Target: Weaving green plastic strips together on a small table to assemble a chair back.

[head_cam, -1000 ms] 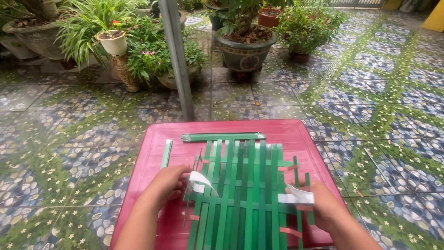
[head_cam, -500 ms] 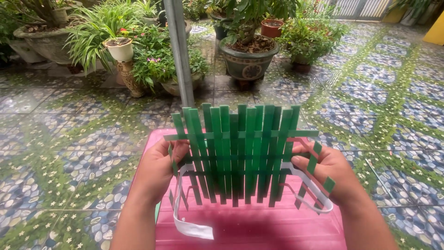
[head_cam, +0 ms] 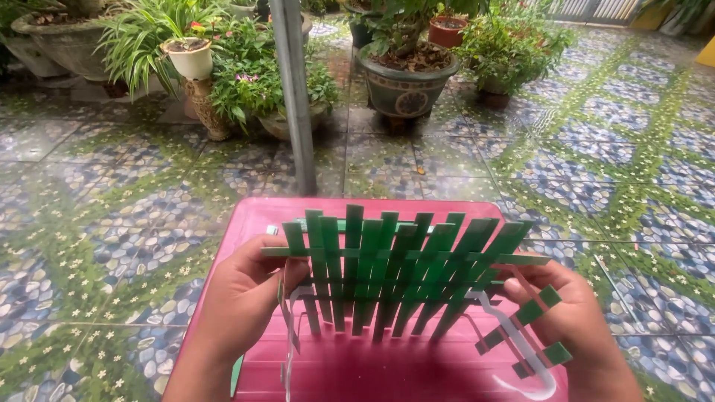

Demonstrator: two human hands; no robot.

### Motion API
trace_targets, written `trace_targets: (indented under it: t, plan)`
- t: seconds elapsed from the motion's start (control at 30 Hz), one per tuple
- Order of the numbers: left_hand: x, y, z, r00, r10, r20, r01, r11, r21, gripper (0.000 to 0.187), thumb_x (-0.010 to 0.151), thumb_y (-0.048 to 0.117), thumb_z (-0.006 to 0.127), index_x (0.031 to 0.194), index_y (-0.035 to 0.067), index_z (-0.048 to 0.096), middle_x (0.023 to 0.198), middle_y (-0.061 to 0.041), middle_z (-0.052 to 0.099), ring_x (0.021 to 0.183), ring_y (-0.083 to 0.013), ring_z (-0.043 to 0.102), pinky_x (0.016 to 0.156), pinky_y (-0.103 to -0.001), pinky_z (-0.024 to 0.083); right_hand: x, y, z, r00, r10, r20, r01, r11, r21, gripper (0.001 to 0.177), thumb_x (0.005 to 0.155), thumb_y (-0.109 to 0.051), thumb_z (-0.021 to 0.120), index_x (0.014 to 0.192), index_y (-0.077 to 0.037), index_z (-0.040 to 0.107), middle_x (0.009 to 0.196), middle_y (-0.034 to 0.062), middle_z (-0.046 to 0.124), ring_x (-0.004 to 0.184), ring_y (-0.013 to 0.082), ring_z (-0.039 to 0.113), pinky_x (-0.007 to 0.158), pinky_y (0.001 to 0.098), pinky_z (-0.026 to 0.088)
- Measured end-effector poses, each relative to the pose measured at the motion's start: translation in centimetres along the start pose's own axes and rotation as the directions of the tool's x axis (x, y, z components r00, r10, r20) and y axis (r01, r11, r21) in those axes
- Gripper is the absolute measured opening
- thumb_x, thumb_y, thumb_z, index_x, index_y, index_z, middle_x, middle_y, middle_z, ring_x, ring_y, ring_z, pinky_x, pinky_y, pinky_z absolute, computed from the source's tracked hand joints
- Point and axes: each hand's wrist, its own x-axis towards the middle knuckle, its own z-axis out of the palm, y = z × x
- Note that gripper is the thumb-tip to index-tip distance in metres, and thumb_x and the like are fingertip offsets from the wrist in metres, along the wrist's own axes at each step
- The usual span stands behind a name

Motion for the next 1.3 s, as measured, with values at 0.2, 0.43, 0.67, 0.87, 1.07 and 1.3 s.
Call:
trace_targets:
  t: [0.2,0.43,0.67,0.87,1.07,1.3]
  plan:
    - [0.4,-0.4,-0.1,0.993,-0.109,-0.035,0.110,0.994,0.023,0.024,0.071,0.015,0.064,0.090,0.001,0.066,0.081,-0.012,0.070,0.074,-0.0210,0.068,0.067,-0.032,0.058,1.9,2.2,-1.0,0.991,-0.115,0.062,0.118,0.992,-0.047,0.021,0.076,0.003,0.058,0.094,0.008,0.067,0.085,0.0217,0.069,0.077,0.0308,0.064,0.073,0.0383,0.051]
    - [0.3,-0.8,0.4,0.984,-0.143,-0.103,0.148,0.988,0.051,0.019,0.072,0.011,0.065,0.088,0.001,0.068,0.078,-0.010,0.070,0.072,-0.0188,0.066,0.065,-0.030,0.058,-1.0,-0.9,-0.2,0.994,-0.079,-0.079,0.078,0.997,-0.010,0.028,0.076,0.003,0.058,0.103,0.000,0.060,0.092,0.0177,0.066,0.086,0.0257,0.062,0.081,0.0370,0.049]
    - [0.2,-0.5,0.1,0.980,-0.185,-0.076,0.189,0.980,0.055,0.016,0.072,0.014,0.066,0.084,0.003,0.068,0.076,-0.008,0.070,0.070,-0.0168,0.066,0.062,-0.027,0.057,-6.1,-9.6,2.6,0.549,-0.789,0.274,0.767,0.347,-0.539,0.049,0.076,-0.004,0.034,0.124,0.006,0.041,0.124,0.0229,0.049,0.117,0.0362,0.045,0.097,0.0490,0.033]
    - [0.2,-0.9,0.5,0.981,-0.179,-0.077,0.181,0.983,0.020,0.012,0.076,0.008,0.062,0.084,0.002,0.067,0.076,-0.009,0.070,0.071,-0.0180,0.068,0.063,-0.029,0.059,-5.5,-13.6,10.1,0.310,-0.507,0.804,0.920,-0.055,-0.389,0.071,0.086,-0.052,0.026,0.134,-0.001,0.028,0.136,0.0192,0.034,0.124,0.0326,0.030,0.093,0.0474,0.023]
    - [0.4,-2.0,0.0,0.995,-0.089,-0.044,0.090,0.995,0.042,0.005,0.077,0.005,0.063,0.079,0.004,0.067,0.067,-0.005,0.066,0.057,-0.0125,0.055,0.052,-0.024,0.047,-4.1,-13.2,14.3,0.367,-0.300,0.881,0.913,-0.067,-0.403,0.084,0.082,-0.065,0.019,0.136,-0.001,0.024,0.131,0.0236,0.034,0.122,0.0361,0.030,0.095,0.0481,0.023]
    - [0.4,-2.3,-0.2,0.996,0.093,-0.008,-0.092,0.992,0.086,0.018,0.073,-0.004,0.055,0.083,0.005,0.067,0.075,-0.004,0.067,0.064,-0.0118,0.057,0.055,-0.024,0.047,-4.8,-12.5,15.5,0.496,-0.098,0.863,0.859,-0.089,-0.504,0.081,0.077,-0.066,0.029,0.132,-0.007,0.033,0.115,0.0171,0.052,0.104,0.0346,0.050,0.081,0.0501,0.040]
